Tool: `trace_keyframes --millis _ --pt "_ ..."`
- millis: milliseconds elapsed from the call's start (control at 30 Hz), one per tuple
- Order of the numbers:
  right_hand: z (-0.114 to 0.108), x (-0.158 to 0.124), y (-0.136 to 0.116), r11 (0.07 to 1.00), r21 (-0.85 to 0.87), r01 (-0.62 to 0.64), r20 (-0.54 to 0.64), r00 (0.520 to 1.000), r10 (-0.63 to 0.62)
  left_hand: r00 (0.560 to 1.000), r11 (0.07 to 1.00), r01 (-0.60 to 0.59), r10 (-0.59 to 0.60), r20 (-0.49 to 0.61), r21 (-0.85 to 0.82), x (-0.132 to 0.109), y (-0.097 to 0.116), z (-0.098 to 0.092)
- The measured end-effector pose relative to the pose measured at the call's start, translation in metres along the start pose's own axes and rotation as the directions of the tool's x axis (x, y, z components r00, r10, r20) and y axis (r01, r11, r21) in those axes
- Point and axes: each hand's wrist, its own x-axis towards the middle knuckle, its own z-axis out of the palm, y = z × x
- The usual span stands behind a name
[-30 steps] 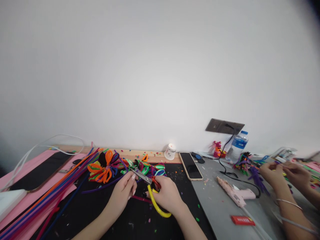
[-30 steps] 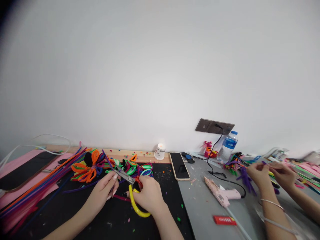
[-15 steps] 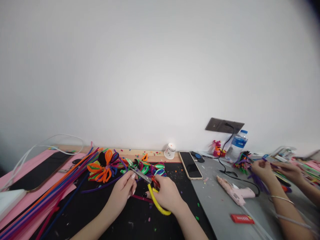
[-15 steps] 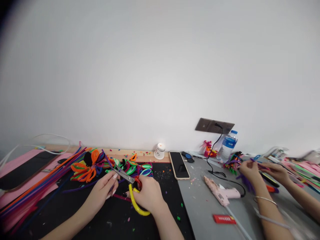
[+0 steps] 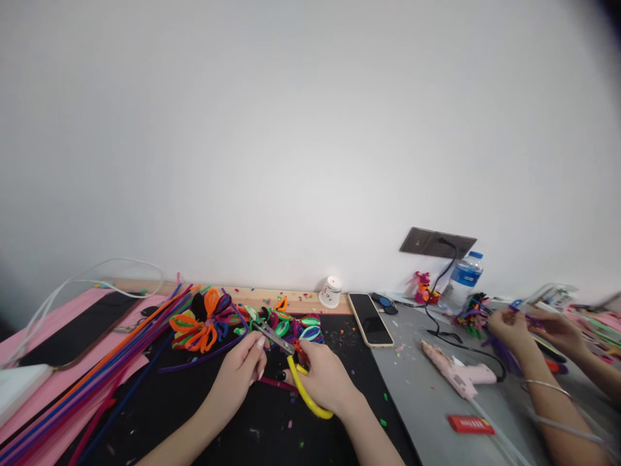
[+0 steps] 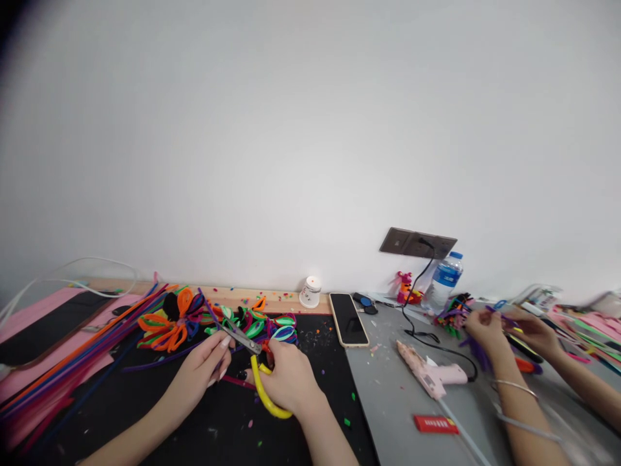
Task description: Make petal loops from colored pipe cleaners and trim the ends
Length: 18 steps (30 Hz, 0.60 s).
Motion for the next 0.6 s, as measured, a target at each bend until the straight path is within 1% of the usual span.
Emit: trace_keyframes --millis 233,467,600 --pt "0.002 0.001 0.004 0.999 -0.025 -0.023 -0.032 0.999 0.023 1.000 1.000 0.008 -0.008 0.025 -0.009 0.002 -0.002 0.000" --pt "-0.001 0.002 -0.003 0.998 -0.064 -0.021 -0.094 0.995 0.014 0.999 0.999 0.018 -0.017 0.028 -0.038 0.003 -0.004 0.000" --pt "-0.002 0.001 -0.007 0.996 -0.077 -0.054 -0.069 0.996 0.048 1.000 0.999 0.010 -0.009 0.020 -0.043 0.002 -0.003 -0.001"
